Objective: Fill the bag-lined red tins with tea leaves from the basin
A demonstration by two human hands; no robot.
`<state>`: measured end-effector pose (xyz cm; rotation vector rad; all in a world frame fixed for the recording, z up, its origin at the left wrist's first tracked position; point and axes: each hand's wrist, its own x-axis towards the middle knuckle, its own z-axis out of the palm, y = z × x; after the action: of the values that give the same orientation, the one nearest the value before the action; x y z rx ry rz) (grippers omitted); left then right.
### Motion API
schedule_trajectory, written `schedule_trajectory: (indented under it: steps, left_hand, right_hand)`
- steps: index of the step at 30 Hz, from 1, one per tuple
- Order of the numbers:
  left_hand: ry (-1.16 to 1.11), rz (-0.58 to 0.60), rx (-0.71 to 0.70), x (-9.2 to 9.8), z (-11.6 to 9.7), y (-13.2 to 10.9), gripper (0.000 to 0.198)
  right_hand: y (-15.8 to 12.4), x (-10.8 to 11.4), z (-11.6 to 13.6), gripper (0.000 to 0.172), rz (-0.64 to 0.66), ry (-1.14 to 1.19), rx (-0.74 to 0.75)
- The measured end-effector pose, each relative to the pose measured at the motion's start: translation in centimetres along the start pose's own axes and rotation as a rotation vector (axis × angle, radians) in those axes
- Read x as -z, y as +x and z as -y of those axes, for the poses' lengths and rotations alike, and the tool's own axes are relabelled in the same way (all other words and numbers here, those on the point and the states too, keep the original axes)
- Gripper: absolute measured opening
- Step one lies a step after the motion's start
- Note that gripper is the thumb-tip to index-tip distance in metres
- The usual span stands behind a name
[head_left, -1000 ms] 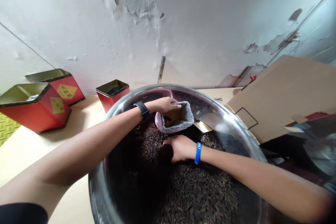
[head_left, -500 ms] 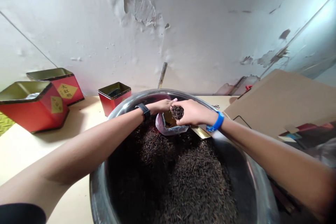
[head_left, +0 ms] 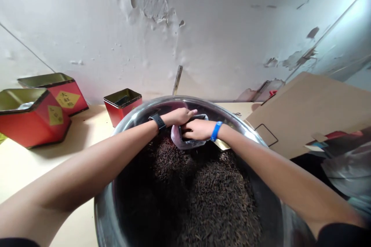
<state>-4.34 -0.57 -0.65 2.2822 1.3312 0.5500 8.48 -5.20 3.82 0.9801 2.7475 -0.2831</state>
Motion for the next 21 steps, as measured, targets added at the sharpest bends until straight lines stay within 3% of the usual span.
schedule_trajectory:
  steps: [3,5,7,9,11,16,19,21]
  left_hand:
    - [0.017,-0.020,0.001,0.4,1.0,0.5,0.065]
    - [0.014,-0.014,0.024,0.6,1.2,0.5,0.065]
    - [0.005,-0.006,0.052,0.7,0.9,0.3,0.066]
    - [0.001,-0.006,0.055,0.8,0.6,0.1,0.068]
    - [0.002,-0.012,0.056,0.7,0.3,0.0,0.068]
    - [0.016,-0.019,0.072,0.3,0.3,0.1,0.069]
    - [0.009,-0.020,0.078,0.2,0.4,0.1,0.068]
    - [0.006,-0.018,0.061,0.2,0.5,0.1,0.068]
  right_hand:
    - [-3.0,1.2,1.0,0.028,-0.171,0.056,0.078]
    - [-4.0,0.2,1.9,0.035,-0.184,0.155,0.088]
    - [-3.9,-2.4,2.4,0.042,-0.040,0.295,0.184]
    - [-2.9,-5.9,2.3,0.036,0.074,0.325,0.310]
    - [-1.5,-9.4,1.8,0.037,0.011,0.270,0.326]
    - [2.3,-14.6,0.7,0.071,-0.216,0.498,0.163]
    - [5.7,-15.6,1.1,0.087,-0.260,0.575,-0.005]
    - [8.3,-15.5,1.8,0.082,-0.339,0.628,-0.095]
